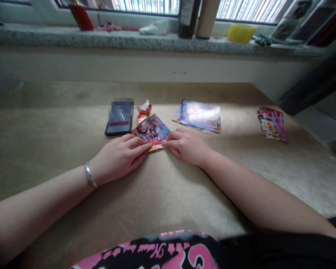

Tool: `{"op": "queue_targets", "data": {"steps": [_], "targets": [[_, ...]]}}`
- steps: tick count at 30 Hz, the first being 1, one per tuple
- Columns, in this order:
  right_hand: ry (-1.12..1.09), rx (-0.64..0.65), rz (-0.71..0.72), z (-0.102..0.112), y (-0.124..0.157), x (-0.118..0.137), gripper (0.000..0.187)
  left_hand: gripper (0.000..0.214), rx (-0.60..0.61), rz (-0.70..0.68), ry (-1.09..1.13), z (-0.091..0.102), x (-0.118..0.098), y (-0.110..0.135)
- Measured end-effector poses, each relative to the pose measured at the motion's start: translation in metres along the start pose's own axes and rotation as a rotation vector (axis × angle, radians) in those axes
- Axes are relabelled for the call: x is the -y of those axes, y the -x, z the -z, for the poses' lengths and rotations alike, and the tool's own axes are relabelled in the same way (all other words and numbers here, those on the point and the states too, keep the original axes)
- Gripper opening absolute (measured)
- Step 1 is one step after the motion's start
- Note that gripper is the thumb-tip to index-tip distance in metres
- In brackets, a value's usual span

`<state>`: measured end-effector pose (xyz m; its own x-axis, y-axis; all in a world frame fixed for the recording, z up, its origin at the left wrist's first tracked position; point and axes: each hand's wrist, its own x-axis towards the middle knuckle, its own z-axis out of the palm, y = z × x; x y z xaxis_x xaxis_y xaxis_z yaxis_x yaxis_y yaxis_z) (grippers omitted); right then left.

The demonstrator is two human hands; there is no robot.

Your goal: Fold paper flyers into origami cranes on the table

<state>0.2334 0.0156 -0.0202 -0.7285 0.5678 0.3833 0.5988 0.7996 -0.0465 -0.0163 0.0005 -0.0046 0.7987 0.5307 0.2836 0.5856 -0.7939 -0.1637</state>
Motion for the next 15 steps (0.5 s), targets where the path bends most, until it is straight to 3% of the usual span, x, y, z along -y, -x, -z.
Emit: {"op": "queue_targets", "data": {"steps": [7, 15], "targets": [[-0.01, -0.005, -0.01, 0.0001, -0.0004, 0.0006, 0.024, 0.033, 0.008, -0.016, 0.027, -0.0021, 0.0016, 0.0006], [-0.033, 0.0, -0.013, 0.002, -0.0016, 0.0015, 0.024, 0.041, 0.023, 0.06, 0.05, -0.002, -0.0045, 0.0033]]}}
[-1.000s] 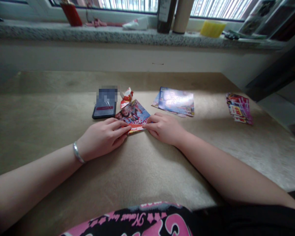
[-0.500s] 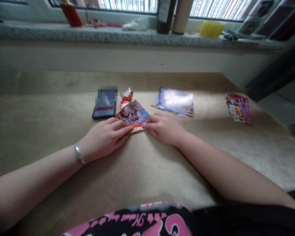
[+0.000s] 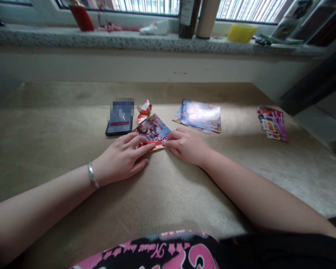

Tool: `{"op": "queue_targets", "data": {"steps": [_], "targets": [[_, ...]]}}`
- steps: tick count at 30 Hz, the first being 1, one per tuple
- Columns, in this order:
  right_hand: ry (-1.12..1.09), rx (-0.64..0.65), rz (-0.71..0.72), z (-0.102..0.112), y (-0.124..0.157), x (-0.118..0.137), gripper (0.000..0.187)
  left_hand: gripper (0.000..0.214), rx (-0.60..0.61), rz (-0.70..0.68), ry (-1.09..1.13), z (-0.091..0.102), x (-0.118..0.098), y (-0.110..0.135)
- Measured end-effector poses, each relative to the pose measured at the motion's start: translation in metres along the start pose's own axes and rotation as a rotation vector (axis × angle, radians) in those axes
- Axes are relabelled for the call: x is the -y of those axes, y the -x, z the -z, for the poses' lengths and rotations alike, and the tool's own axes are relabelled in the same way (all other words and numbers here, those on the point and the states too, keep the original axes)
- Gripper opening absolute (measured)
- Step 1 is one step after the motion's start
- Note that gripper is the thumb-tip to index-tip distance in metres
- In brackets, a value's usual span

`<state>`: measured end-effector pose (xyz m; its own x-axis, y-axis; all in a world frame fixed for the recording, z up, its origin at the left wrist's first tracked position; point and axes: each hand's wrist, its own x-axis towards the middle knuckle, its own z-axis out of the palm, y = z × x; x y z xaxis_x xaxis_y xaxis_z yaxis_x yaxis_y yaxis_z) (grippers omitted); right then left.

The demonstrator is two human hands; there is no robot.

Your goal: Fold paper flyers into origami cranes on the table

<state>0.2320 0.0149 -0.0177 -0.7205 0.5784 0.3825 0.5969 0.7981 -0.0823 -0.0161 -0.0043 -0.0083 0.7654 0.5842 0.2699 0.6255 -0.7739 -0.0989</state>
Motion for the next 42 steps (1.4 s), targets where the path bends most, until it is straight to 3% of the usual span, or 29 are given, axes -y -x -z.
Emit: {"op": "queue_targets", "data": {"steps": [3, 11, 19, 33, 42], "targets": [[-0.018, -0.001, 0.002, 0.0001, -0.0003, -0.0006, 0.024, 0.042, -0.019, -0.03, -0.016, 0.0001, -0.0025, 0.0006], [-0.074, 0.008, -0.044, 0.0034, -0.001, -0.0018, 0.02, 0.05, 0.109, -0.068, 0.02, 0.0033, -0.0028, -0.0027], [-0.048, 0.018, -0.063, 0.0076, -0.0016, -0.0003, 0.02, 0.052, 0.147, 0.004, 0.059, 0.0036, -0.0079, -0.0013], [-0.054, 0.03, -0.059, 0.0074, -0.0016, 0.0002, 0.019, 0.056, 0.13, -0.106, 0.132, 0.0013, -0.0014, -0.0024], [0.001, 0.041, 0.073, 0.0047, -0.0004, -0.0006, 0.025, 0.056, 0.141, -0.117, 0.08, 0.0019, -0.0017, -0.0025]]}}
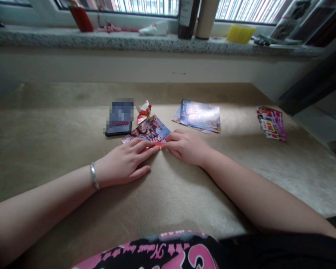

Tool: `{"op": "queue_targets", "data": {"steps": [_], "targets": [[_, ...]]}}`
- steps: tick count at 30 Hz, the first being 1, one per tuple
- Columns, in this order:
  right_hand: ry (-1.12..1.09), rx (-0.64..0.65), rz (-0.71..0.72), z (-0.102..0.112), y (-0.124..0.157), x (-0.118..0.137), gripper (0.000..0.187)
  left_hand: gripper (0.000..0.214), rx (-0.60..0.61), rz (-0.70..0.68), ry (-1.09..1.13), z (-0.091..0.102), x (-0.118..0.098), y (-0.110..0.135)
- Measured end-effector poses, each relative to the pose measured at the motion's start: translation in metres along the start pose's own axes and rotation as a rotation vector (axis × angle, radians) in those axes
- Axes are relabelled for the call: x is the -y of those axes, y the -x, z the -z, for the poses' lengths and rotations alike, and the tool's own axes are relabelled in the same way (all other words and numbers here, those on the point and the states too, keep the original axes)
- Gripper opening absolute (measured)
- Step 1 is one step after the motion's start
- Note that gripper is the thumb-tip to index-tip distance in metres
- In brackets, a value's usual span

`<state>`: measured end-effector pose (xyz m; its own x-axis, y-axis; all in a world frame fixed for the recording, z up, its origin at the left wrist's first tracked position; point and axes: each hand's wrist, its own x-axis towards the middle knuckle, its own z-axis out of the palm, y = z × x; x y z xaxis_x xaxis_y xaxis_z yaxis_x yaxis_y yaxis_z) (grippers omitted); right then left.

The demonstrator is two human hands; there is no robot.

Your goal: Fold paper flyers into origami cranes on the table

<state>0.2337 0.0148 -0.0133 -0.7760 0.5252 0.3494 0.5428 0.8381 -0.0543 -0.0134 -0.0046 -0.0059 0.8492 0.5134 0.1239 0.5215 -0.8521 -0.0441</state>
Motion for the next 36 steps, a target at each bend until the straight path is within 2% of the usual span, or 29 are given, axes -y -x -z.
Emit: {"op": "queue_targets", "data": {"steps": [10, 26, 36], "targets": [[-0.061, -0.004, 0.056, 0.001, 0.001, -0.001, 0.027, 0.049, -0.022, -0.026, 0.053, 0.006, 0.001, -0.003], [0.037, 0.103, 0.084, 0.006, -0.002, -0.001, 0.03, 0.049, -0.016, -0.025, 0.014, 0.005, 0.002, -0.002], [0.079, 0.119, 0.062, 0.012, 0.002, -0.007, 0.031, 0.044, -0.017, -0.033, -0.012, 0.005, 0.001, -0.004]]}}
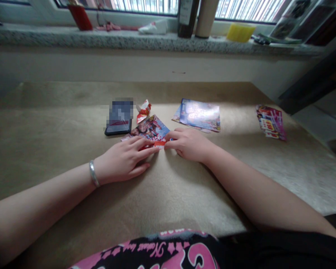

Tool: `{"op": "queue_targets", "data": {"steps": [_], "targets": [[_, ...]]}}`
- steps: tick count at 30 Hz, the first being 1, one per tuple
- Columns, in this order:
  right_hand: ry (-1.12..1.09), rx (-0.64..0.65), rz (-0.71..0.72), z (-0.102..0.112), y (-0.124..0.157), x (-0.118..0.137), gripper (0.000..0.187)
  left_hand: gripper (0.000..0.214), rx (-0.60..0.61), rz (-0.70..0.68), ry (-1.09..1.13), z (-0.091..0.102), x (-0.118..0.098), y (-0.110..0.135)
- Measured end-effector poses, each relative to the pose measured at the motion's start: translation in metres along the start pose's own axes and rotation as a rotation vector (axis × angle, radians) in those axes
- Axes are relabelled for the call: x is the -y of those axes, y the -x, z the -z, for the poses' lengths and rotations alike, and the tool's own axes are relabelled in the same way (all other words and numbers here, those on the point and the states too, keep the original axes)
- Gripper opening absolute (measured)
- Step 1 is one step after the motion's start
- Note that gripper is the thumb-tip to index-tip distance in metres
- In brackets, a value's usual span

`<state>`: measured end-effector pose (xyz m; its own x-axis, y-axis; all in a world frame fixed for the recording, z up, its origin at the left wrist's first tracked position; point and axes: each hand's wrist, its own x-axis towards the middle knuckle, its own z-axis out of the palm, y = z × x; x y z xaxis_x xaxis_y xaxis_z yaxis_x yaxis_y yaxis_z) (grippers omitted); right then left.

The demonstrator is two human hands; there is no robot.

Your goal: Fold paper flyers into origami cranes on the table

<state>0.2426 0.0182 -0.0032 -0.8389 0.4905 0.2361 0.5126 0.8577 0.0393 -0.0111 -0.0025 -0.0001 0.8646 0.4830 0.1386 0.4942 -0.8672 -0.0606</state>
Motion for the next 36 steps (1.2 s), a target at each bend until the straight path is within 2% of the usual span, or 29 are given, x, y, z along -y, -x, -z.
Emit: {"op": "queue_targets", "data": {"steps": [15, 23, 36], "targets": [[-0.032, -0.06, 0.019, 0.002, 0.008, -0.009, 0.029, 0.043, -0.024, -0.001, 0.017, -0.005, 0.002, 0.002], [-0.029, -0.014, -0.059, 0.003, 0.014, -0.016, 0.029, 0.042, -0.035, -0.004, 0.01, -0.005, 0.002, 0.003], [-0.042, 0.015, -0.1, 0.007, 0.022, -0.025, 0.027, 0.043, -0.017, 0.012, 0.014, -0.006, 0.001, 0.004]]}}
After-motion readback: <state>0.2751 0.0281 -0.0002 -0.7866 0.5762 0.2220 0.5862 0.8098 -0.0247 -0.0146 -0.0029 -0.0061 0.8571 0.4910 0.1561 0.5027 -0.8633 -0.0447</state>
